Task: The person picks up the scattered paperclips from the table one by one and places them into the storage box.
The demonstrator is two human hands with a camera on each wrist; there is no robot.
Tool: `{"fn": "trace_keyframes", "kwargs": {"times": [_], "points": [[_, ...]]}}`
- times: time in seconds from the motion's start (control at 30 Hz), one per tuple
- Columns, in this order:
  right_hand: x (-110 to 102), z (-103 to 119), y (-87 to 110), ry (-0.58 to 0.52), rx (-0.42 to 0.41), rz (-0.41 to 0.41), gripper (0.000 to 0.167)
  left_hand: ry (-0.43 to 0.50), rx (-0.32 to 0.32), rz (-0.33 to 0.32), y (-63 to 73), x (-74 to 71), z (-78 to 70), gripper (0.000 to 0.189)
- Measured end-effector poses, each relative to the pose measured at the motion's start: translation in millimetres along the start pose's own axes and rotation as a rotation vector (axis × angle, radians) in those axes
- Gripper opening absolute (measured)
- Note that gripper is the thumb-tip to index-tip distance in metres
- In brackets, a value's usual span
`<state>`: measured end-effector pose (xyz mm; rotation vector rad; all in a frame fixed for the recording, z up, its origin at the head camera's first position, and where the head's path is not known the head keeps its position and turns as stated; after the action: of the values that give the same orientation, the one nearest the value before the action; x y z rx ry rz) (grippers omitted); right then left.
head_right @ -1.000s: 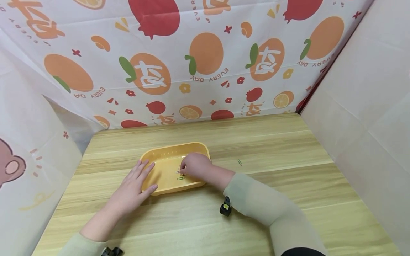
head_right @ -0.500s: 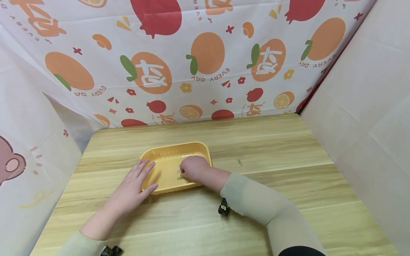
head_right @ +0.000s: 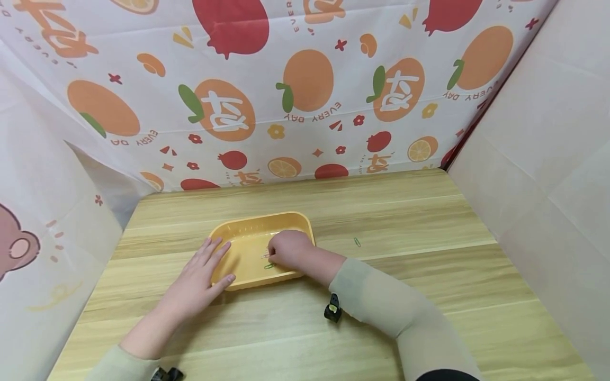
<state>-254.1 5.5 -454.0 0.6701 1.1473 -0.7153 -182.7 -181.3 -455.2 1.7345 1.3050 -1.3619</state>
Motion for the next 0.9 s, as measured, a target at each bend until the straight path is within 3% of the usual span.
{"fn": "trace_keyframes", "kwargs": {"times": [0.33, 0.7, 0.9], "points": [[-11, -11, 3.1, -0.217, 0.081, -0.025, 0.017, 0.013, -0.001, -0.010, 0.6, -0.9, -0.9, 0.078], [-27, -32, 13.1, -0.540, 0.094, -0.133, 0.026, 0.020, 0.000, -0.013, 0.5, -0.7, -2.0, 0.078], [-34, -43, 23.6, -0.581, 0.122, -0.169, 0.028, 0.015, -0.005, -0.002, 0.8, 0.6, -2.3, 0.079]]}}
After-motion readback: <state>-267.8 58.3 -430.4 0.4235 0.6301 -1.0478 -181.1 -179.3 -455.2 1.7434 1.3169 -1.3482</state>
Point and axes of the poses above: each hand's wrist, its own y-axis away from the middle knuckle, its own x-axis out of the palm, z = x × y, the point moved 7 cm from there along -y, towards the middle knuckle, and after that the axes turned 1 degree about y, right-handed, at the moved point
